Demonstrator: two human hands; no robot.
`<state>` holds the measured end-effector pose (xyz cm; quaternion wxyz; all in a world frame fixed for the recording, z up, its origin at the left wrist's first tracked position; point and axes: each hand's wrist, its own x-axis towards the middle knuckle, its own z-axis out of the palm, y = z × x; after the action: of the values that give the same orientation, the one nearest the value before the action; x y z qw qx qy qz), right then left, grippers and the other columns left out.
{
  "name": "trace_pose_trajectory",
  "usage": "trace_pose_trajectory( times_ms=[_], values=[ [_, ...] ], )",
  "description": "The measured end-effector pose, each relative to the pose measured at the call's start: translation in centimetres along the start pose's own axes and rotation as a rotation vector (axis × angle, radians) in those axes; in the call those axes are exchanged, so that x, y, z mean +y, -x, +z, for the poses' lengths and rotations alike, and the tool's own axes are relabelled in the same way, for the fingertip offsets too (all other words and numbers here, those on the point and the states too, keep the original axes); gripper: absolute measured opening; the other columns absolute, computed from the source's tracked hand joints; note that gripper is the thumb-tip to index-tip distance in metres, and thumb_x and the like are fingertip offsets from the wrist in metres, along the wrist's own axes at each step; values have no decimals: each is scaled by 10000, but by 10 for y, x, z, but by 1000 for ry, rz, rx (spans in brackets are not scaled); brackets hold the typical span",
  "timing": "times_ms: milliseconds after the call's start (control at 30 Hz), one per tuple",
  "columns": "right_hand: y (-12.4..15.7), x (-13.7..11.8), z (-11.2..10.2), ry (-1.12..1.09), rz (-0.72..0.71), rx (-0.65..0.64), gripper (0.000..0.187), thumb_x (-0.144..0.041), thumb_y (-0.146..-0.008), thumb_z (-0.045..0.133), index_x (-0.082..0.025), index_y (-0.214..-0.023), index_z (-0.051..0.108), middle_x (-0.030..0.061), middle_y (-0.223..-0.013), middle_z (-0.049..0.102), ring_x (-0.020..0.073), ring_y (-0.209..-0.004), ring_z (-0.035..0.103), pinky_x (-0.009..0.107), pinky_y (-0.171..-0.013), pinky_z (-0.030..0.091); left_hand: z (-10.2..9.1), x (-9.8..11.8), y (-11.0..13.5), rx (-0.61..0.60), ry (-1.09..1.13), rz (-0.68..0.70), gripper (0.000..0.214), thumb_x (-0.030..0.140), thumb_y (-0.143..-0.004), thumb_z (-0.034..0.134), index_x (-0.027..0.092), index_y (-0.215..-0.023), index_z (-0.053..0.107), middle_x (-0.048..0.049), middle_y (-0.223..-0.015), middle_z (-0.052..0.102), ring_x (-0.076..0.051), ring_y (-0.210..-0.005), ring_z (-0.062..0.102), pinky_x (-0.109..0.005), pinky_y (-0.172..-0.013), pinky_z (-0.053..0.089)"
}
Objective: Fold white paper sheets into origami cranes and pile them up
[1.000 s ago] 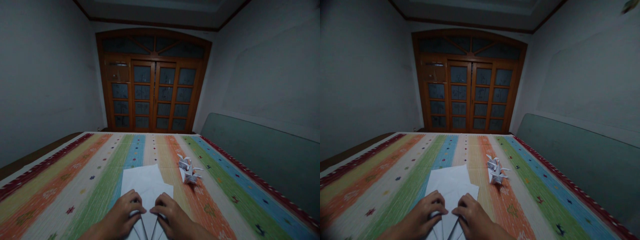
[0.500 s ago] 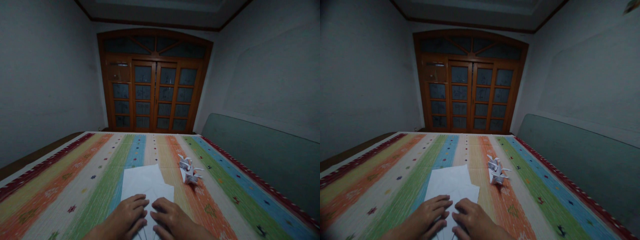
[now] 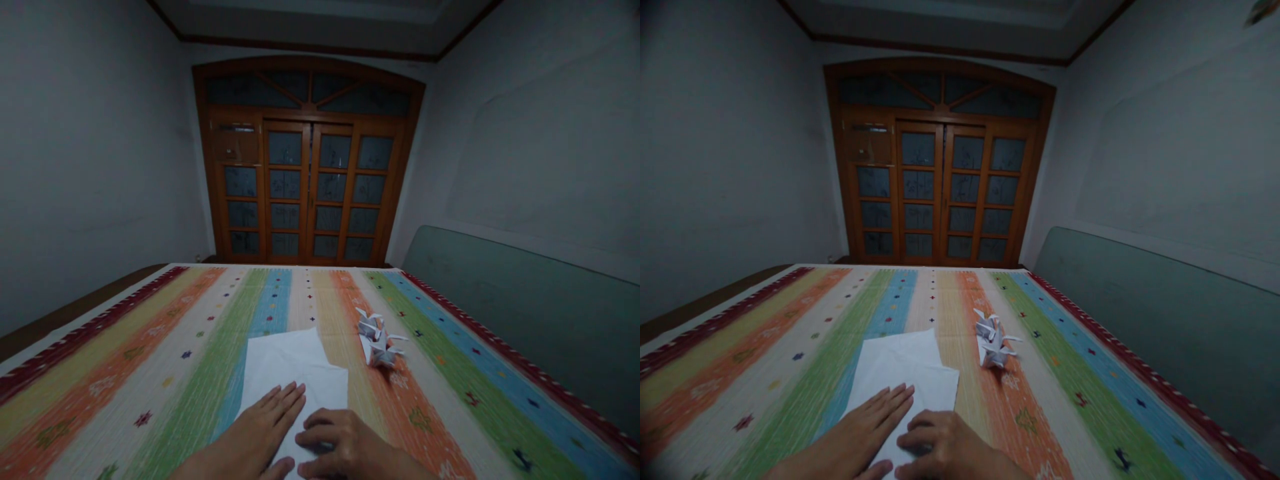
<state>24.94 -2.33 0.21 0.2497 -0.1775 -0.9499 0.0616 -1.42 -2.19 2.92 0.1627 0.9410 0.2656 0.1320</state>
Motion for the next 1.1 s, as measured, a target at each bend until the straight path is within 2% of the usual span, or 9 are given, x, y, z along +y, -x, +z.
trace_pose_trajectory(
  times_ms=[67,100,133,233,533,667,833,967,1100],
  values=[
    [5,9,12,21,-27,14,117,-355,-969,731,-296,-1028,813,31,-1161,803,206,-1084,726,317,-925,581,0,-3,0,-34,-21,-10,878,354,-1000,660,299,-1679,106,-98,-1727,167,-363,-1572,230,-573,-1269,249],
    [7,14,18,34,-124,46,150,-409,-945,753,-278,-979,819,43,-1100,816,208,-1016,743,302,-844,596,0,-5,0,-47,-29,-16,897,391,-995,665,303,-1679,92,-94,-1733,138,-369,-1576,212,-582,-1271,236],
    [9,18,24,44,-154,67,172,-424,-939,759,-264,-964,819,51,-1094,814,211,-999,743,303,-817,595,0,-8,1,-58,-37,-22,924,427,-982,677,307,-1679,82,-90,-1738,112,-377,-1578,197,-589,-1272,226],
    [12,24,31,58,-149,66,194,-439,-964,731,-268,-1007,811,49,-1127,802,213,-1040,726,311,-830,583,2,-15,1,-93,-44,-49,1022,521,-922,734,312,-1679,81,-86,-1744,83,-403,-1578,176,-600,-1275,213],
    [5,14,18,72,-144,93,211,-433,-990,702,-240,-1065,744,19,-1073,796,184,-984,725,273,-775,561,0,-20,1,-81,-16,-8,1089,704,-886,693,288,-1680,75,-118,-1742,112,-431,-1570,191,-618,-1267,208],
    [7,12,15,145,-158,32,129,-341,-987,727,-247,-1076,720,4,-1050,790,160,-951,724,256,-737,543,0,-20,1,-93,-5,-12,1121,733,-862,700,280,-1680,84,-140,-1739,123,-435,-1572,181,-632,-1258,212],
    [10,13,16,162,-242,39,71,-275,-1026,668,-226,-1071,695,15,-1026,796,150,-883,729,246,-673,521,-2,-19,2,-114,-7,-47,1092,717,-865,709,287,-1679,121,-144,-1736,140,-443,-1568,188,-659,-1241,239],
    [9,13,19,84,-232,157,161,-257,-1083,534,-192,-1065,681,31,-924,802,159,-801,744,252,-624,521,-3,-18,3,-99,-11,-21,1065,702,-858,731,314,-1673,165,-123,-1735,162,-460,-1557,211,-680,-1229,258],
    [8,10,16,-13,-87,318,214,-238,-1056,477,-171,-1082,678,63,-813,794,162,-710,751,241,-633,548,0,-19,3,-55,-19,-20,930,700,-902,684,357,-1651,252,-109,-1721,239,-459,-1545,262,-718,-1209,261]
  ],
)
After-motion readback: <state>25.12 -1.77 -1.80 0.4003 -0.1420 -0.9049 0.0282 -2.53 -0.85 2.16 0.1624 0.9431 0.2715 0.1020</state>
